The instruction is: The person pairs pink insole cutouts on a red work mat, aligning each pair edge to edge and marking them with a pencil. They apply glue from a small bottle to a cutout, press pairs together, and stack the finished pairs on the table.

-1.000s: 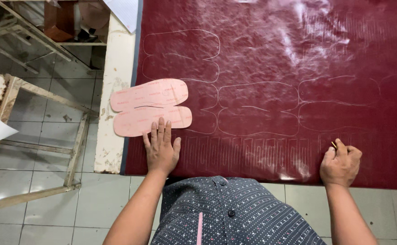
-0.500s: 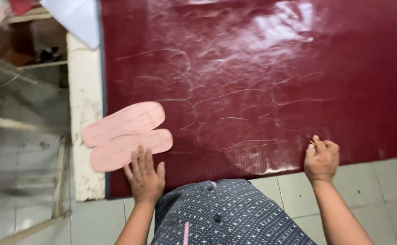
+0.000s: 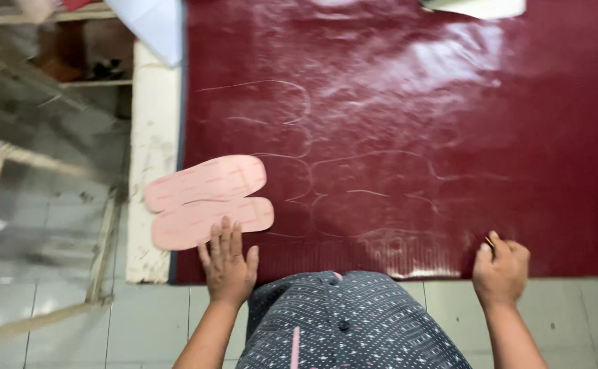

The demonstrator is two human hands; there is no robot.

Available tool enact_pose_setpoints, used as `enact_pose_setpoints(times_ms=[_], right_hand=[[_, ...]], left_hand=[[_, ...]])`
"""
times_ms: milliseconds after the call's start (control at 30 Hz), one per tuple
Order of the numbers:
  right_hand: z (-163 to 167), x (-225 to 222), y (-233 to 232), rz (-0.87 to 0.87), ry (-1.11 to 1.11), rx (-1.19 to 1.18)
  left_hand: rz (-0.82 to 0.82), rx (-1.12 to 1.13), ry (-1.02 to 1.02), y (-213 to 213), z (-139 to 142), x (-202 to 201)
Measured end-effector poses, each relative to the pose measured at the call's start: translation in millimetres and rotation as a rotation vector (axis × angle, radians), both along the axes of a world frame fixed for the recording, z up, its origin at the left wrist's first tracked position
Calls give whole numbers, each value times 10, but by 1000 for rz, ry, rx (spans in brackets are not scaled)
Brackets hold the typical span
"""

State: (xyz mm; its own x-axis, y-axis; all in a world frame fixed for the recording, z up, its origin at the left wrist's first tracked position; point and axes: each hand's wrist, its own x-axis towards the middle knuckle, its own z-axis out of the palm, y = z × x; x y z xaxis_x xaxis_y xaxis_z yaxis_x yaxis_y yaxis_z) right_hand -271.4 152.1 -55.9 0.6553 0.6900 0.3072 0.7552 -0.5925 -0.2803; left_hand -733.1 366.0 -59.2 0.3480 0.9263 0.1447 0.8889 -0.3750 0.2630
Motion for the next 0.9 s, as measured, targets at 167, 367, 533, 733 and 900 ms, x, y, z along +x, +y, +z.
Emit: enact_pose_setpoints(times_ms=[167,367,533,733,900], right_hand=[[-44,-125,282,60,-35,-95],[-121,-387,1053,417,-73,-34],[-145,-591,1640,616,-61,62],[-166,-725,2170,799,-96,91],[-218,-834,2305,776,-110,78]], left_hand=[[30,51,-23,29,39,-32],[99,-66,-47,20,-39,-17],[-58,-52,60,-98,-83,185],[98,-170,-147,-347,-27,415],[127,-103,-134,-188,55,376]])
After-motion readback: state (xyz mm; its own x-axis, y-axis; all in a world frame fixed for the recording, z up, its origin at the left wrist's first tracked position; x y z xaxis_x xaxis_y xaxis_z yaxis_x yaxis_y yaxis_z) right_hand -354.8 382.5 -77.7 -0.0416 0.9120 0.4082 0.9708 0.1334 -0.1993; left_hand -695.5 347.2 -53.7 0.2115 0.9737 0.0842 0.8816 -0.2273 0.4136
